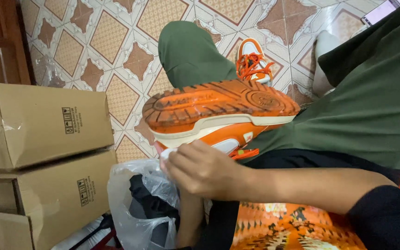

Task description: The person sits on the floor and cleans an orange and white sneaker using a white wipe. They wipe the sole, sides, and upper parts of the shoe, rotating it to access different areas. The person also adjusts the orange laces and colorful letter charms attached to them while cleaning.

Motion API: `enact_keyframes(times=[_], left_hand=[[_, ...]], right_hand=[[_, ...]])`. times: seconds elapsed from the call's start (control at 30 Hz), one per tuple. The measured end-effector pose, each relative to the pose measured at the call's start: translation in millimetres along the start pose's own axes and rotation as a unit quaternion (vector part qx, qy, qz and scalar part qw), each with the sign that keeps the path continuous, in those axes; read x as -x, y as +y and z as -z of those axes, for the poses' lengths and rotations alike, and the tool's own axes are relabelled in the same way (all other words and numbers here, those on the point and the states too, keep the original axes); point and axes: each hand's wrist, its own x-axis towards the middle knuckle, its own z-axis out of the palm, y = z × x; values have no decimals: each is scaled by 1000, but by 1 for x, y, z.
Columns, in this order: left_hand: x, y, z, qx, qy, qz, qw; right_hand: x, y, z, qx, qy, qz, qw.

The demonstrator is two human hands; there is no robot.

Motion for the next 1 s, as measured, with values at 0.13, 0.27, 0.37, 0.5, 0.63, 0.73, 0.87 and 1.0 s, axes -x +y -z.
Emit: enact_keyframes(times=[0.13,0.27,0.37,0.5,0.63,0.73,0.87,1.0], left_hand=[[-5,-7,4,1,27,-52,998],[1,-15,-1,-46,77,-131,987],[-1,-40,-35,-39,67,-139,987],[0,-57,-59,0,36,-106,994],[-9,-53,-67,-7,37,-106,994],[-15,-44,-71,-35,57,-123,990],[-21,-33,-92,-45,73,-130,988],[-25,-16,-86,-19,79,-111,991]], right_hand=[[17,24,40,39,-18,-5,999],[46,51,84,53,-23,-83,995],[78,62,101,76,-32,-119,989],[112,68,106,86,-3,-149,985],[132,77,103,89,9,-158,983],[150,80,93,64,-15,-166,984],[127,72,87,30,27,-139,990],[94,64,90,38,78,-126,988]])
